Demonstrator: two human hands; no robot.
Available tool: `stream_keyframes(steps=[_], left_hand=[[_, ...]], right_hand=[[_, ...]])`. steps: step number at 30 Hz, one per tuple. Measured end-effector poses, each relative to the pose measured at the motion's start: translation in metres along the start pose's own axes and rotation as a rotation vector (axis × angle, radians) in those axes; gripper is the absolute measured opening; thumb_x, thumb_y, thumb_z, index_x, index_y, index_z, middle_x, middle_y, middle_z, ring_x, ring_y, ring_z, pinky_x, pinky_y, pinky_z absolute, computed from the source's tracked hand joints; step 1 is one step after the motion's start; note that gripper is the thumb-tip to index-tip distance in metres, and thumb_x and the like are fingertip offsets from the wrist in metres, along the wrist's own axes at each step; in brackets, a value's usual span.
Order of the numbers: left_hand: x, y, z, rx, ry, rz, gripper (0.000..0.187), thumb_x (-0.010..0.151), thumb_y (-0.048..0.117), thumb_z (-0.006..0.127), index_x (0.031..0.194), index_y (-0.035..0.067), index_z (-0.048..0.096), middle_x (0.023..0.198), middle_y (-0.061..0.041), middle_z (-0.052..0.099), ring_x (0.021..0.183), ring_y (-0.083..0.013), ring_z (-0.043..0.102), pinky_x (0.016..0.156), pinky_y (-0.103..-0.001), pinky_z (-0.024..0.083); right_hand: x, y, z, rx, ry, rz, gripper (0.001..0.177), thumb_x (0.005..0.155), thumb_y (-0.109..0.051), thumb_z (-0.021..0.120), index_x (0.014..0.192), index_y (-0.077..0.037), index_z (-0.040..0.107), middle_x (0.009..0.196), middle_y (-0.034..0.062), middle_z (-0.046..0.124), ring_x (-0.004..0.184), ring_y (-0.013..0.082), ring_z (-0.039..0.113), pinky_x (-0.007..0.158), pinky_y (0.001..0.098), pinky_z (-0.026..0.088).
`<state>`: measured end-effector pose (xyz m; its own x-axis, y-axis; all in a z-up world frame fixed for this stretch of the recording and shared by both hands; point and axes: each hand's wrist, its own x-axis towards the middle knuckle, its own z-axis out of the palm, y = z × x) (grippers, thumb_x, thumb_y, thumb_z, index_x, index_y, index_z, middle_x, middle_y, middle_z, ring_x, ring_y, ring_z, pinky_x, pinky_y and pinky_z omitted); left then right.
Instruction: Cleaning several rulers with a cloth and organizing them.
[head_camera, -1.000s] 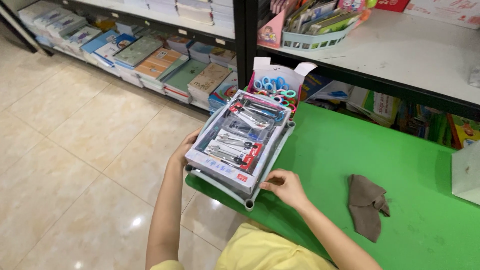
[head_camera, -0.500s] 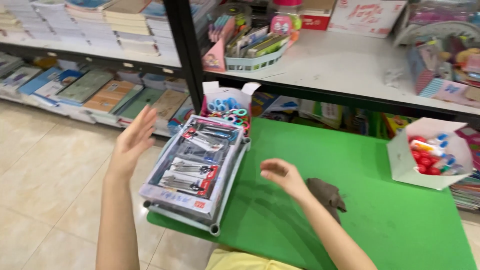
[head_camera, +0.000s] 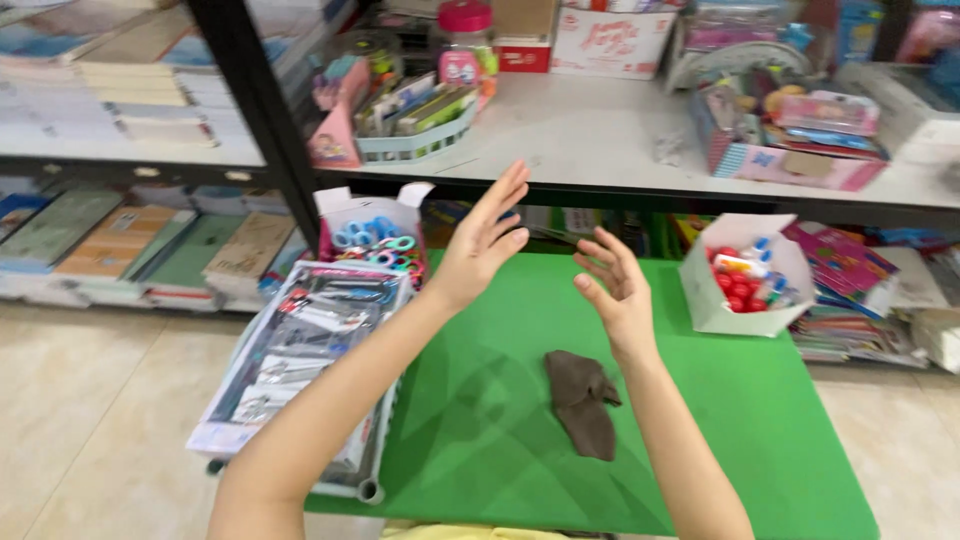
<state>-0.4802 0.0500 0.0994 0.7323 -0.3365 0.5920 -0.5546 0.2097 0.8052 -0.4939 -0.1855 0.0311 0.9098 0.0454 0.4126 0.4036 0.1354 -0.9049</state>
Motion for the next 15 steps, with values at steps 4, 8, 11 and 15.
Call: stream_keyframes(steps=[4, 8, 11, 15], left_hand=[[0.023, -0.023, 0.036, -0.014, -0.031, 0.025, 0.074, 0.103, 0.005, 0.06, 0.167, 0.011, 0.023, 0.172, -0.011, 0.031, 0.158, -0.0248, 0.034, 0.124, -0.042, 0.034], [0.042, -0.048, 0.06, -0.09, -0.037, -0.004, 0.075, 0.103, 0.005, 0.059, 0.167, 0.012, 0.021, 0.17, -0.012, 0.032, 0.157, -0.0254, 0.034, 0.124, -0.042, 0.034], [0.061, -0.072, 0.067, -0.134, -0.044, -0.004, 0.075, 0.102, 0.007, 0.058, 0.167, 0.012, 0.02, 0.17, -0.012, 0.031, 0.157, -0.0262, 0.034, 0.123, -0.042, 0.034], [0.094, -0.109, 0.061, -0.206, -0.014, 0.033, 0.075, 0.103, 0.01, 0.058, 0.167, 0.011, 0.019, 0.17, -0.014, 0.031, 0.156, -0.0274, 0.033, 0.122, -0.041, 0.033]], right_hand=[[0.007, -0.024, -0.027, -0.035, 0.056, -0.071, 0.075, 0.09, -0.008, 0.075, 0.156, -0.008, 0.041, 0.148, 0.0158, 0.057, 0.138, 0.0282, 0.057, 0.108, 0.0386, 0.049], [0.023, -0.041, -0.044, -0.105, 0.139, -0.081, 0.081, 0.087, -0.01, 0.078, 0.158, -0.01, 0.038, 0.15, 0.0151, 0.055, 0.137, 0.0274, 0.056, 0.106, 0.0389, 0.052], [0.042, -0.046, -0.053, -0.139, 0.177, -0.082, 0.084, 0.085, -0.01, 0.079, 0.158, -0.01, 0.037, 0.15, 0.0149, 0.053, 0.137, 0.0275, 0.055, 0.105, 0.0392, 0.053], [0.078, -0.039, -0.068, -0.181, 0.216, -0.085, 0.084, 0.085, -0.01, 0.079, 0.158, -0.011, 0.037, 0.151, 0.0158, 0.053, 0.139, 0.0282, 0.054, 0.105, 0.0387, 0.051]])
